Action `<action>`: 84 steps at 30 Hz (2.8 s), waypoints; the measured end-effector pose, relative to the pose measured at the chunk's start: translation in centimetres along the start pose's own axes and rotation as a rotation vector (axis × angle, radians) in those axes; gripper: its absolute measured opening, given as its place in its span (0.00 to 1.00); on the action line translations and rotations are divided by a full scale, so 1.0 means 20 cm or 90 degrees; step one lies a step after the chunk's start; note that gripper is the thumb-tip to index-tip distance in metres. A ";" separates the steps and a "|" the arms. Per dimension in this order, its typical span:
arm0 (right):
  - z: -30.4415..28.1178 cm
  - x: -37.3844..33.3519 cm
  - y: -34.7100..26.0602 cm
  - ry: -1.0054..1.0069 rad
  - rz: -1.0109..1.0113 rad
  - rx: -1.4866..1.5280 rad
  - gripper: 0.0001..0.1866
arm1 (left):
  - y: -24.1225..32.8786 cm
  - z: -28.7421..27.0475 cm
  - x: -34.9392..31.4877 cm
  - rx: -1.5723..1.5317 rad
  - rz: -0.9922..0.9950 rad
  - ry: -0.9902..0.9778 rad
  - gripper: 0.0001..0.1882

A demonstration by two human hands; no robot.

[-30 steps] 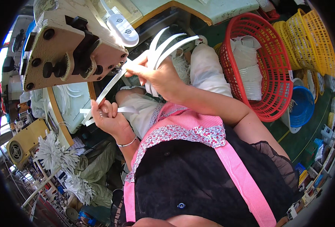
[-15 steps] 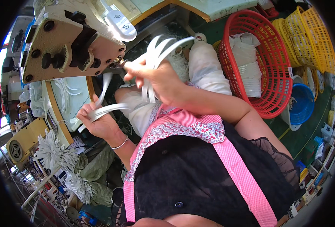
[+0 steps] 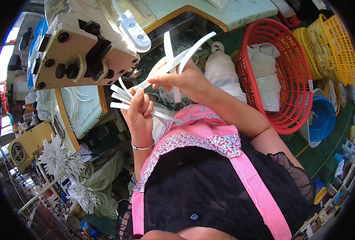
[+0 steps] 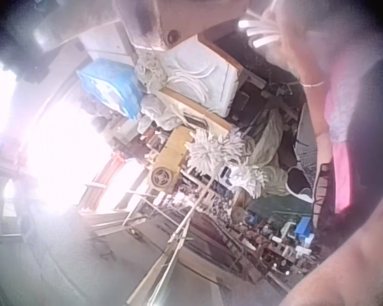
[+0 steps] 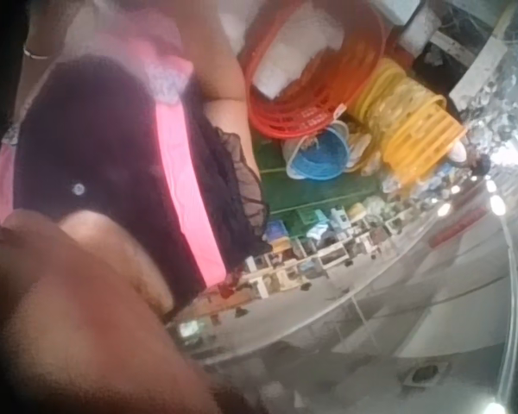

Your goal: The person thins the edges of shoe material strips using an industrial skiving machine.

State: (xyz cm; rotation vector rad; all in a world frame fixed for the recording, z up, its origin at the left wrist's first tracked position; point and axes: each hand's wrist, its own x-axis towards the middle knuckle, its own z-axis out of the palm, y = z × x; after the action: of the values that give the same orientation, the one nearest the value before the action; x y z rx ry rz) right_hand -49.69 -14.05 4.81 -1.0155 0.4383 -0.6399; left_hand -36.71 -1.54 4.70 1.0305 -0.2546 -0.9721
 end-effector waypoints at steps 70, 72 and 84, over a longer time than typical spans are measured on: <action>0.13 0.10 0.05 0.080 -0.043 -0.049 0.07 | -0.04 0.00 0.12 0.018 0.139 0.100 0.07; 0.12 0.09 0.03 0.086 -0.039 -0.041 0.07 | -0.04 0.00 0.11 0.019 0.142 0.102 0.06; 0.05 0.08 0.00 0.089 -0.021 0.049 0.08 | 0.06 -0.05 0.09 0.004 0.148 0.116 0.06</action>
State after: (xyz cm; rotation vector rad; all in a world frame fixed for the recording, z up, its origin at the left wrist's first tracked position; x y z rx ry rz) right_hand -47.88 -14.37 5.15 -0.9092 0.5158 -0.7547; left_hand -34.34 -2.17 4.69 1.0620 -0.2204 -0.6643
